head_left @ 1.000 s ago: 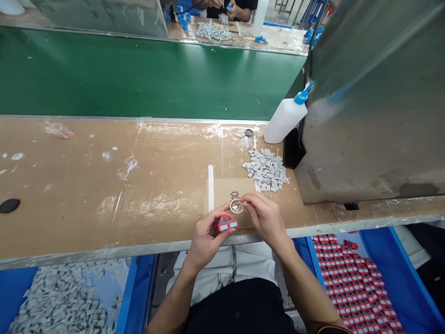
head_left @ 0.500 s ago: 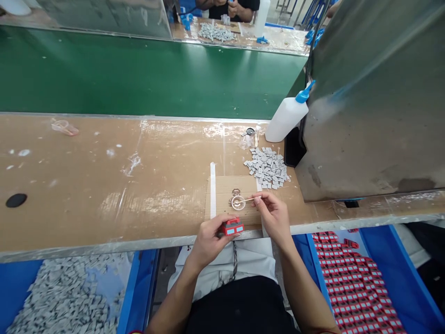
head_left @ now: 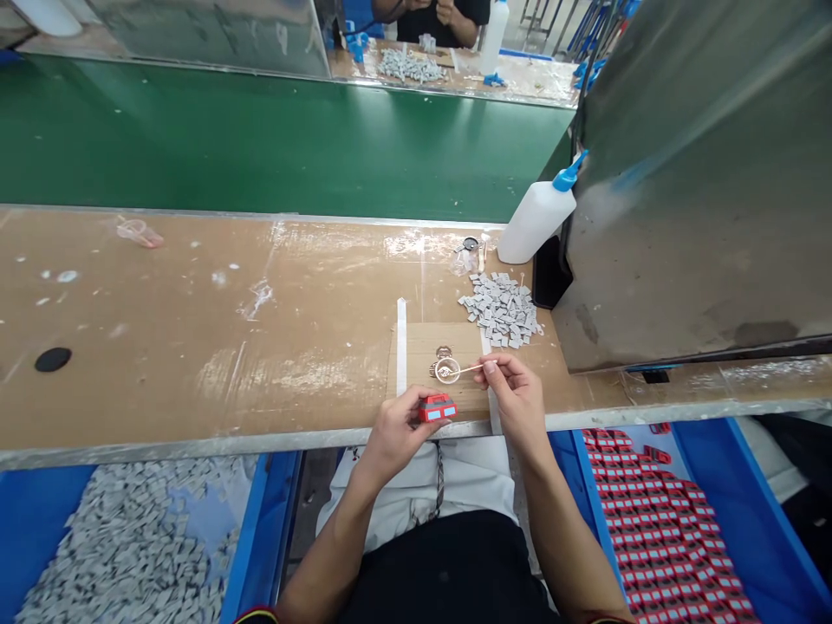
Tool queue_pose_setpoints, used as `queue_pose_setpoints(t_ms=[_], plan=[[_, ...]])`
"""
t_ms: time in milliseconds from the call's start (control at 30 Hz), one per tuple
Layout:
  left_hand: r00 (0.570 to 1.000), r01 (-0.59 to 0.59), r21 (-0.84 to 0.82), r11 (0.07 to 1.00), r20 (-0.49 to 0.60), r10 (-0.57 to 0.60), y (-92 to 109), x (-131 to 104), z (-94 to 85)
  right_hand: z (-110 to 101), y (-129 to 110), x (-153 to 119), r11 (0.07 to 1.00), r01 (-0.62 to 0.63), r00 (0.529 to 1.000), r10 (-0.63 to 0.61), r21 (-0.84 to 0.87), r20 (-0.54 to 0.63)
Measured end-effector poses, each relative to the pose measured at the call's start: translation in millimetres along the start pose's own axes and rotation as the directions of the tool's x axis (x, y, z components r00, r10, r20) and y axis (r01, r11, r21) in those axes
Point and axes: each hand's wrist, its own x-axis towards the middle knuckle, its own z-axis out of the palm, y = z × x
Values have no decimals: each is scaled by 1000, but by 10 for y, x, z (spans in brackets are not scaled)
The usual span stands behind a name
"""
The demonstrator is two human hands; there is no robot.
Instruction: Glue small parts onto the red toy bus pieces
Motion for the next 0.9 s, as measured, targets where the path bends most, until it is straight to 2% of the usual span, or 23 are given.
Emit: queue_pose_setpoints(t_ms=[133, 300, 567, 900], plan=[[1000, 9, 5, 1000, 12, -9, 12, 1, -6, -33, -120, -193, 994, 96, 995, -95, -54, 25], [1000, 13, -9, 1000, 18, -13, 22, 1, -17, -11, -126, -353, 956, 223, 974, -209, -193, 87], [999, 20, -15, 1000, 28, -20, 14, 2, -5, 40, -112, -371, 890, 331, 944, -309, -313, 120], [1000, -4, 1, 1000, 21, 4, 9, 0, -2, 89, -105, -365, 848, 419, 908, -391, -324, 151]])
